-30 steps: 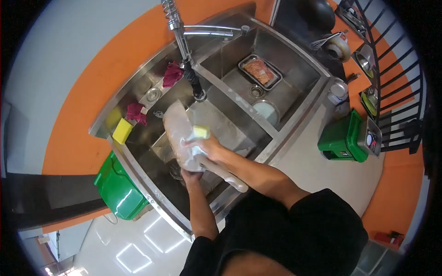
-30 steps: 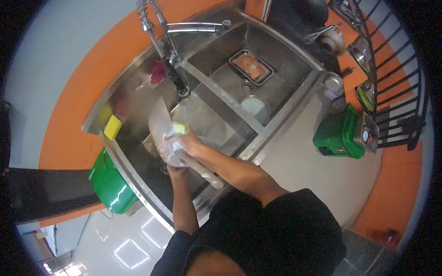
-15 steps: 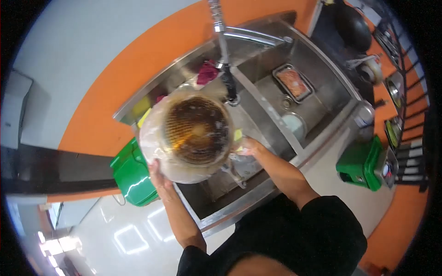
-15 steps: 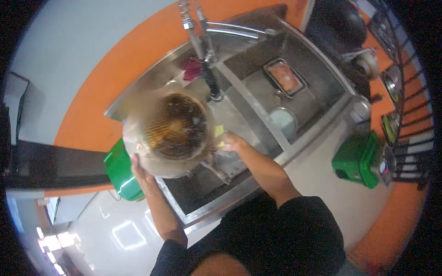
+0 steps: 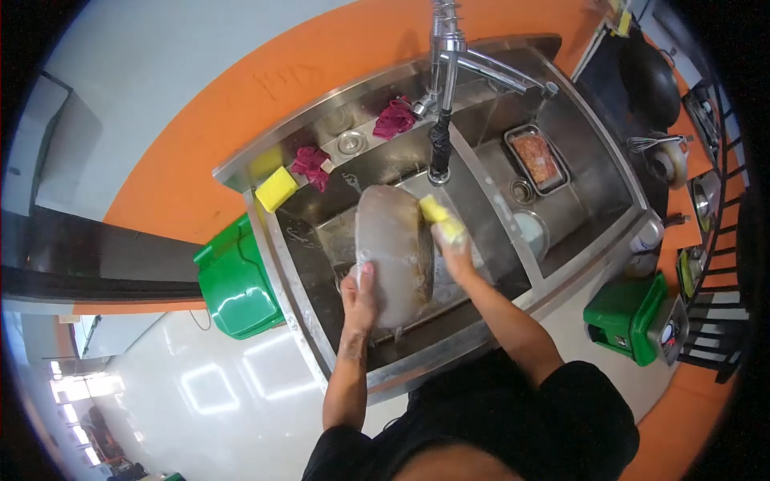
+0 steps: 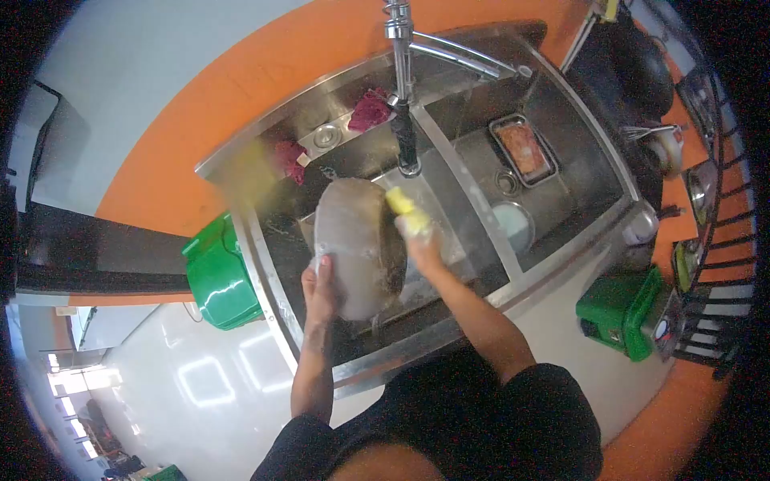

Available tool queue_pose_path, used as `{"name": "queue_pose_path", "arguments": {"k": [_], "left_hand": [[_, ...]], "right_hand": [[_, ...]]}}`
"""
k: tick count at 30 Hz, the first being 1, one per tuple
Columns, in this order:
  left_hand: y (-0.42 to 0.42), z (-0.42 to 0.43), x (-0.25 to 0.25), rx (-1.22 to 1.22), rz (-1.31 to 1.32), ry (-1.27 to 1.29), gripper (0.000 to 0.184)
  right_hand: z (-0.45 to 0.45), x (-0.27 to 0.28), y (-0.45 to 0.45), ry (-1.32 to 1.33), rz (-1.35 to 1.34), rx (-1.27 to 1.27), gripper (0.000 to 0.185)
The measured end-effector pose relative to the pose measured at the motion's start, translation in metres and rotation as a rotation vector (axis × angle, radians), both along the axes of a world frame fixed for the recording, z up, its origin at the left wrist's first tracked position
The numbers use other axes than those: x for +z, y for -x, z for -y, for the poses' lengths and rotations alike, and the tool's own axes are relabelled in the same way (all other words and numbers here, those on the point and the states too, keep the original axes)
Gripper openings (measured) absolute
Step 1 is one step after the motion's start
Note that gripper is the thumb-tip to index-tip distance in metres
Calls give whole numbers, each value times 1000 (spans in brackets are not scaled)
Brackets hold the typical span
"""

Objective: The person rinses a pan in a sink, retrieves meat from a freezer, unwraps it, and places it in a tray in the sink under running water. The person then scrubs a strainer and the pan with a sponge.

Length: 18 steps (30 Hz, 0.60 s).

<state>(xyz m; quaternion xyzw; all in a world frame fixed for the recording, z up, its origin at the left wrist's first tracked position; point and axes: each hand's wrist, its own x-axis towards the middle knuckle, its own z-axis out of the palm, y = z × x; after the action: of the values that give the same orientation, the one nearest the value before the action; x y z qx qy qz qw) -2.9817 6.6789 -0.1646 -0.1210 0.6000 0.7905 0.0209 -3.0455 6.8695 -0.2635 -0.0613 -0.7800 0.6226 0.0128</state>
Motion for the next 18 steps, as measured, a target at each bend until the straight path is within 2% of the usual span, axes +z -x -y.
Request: {"name": "queue_pose_path", "arguments": {"k": [1,3,6,9,12,13,14,16,17,18], "left_hand": [[-2,1,-10,-56,-8,88,32],[-3,-8,-16,-17,-92,115,32],[-1,-21,-9,79,-371,238,31],[-11,-11,4,63,-259,300,30],[-11,-2,17,125,-192,306,28],[-4,-5,15,167,-169,302,27],[-4,-8,7,201,-255,222,26],[-13,1,-4,206,-239,204,20],[-20,7,-10,204,-229,201,18],[-33,8,-22,249,-236,228,14]], "right_hand": [[12,37,-12,6,-68,39,35],[29,85,-22,-312,-714,205,35],[47,133,-7,-474,-948,462,34],[49,118,88,-186,-375,586,34],[64,112,67,-19,-437,660,32],[67,126,59,-127,-618,647,32],[72,147,35,-222,-777,630,32],[83,133,49,-436,-983,708,39],[83,111,80,-225,-762,801,38],[88,82,109,-64,-521,744,38]]}}
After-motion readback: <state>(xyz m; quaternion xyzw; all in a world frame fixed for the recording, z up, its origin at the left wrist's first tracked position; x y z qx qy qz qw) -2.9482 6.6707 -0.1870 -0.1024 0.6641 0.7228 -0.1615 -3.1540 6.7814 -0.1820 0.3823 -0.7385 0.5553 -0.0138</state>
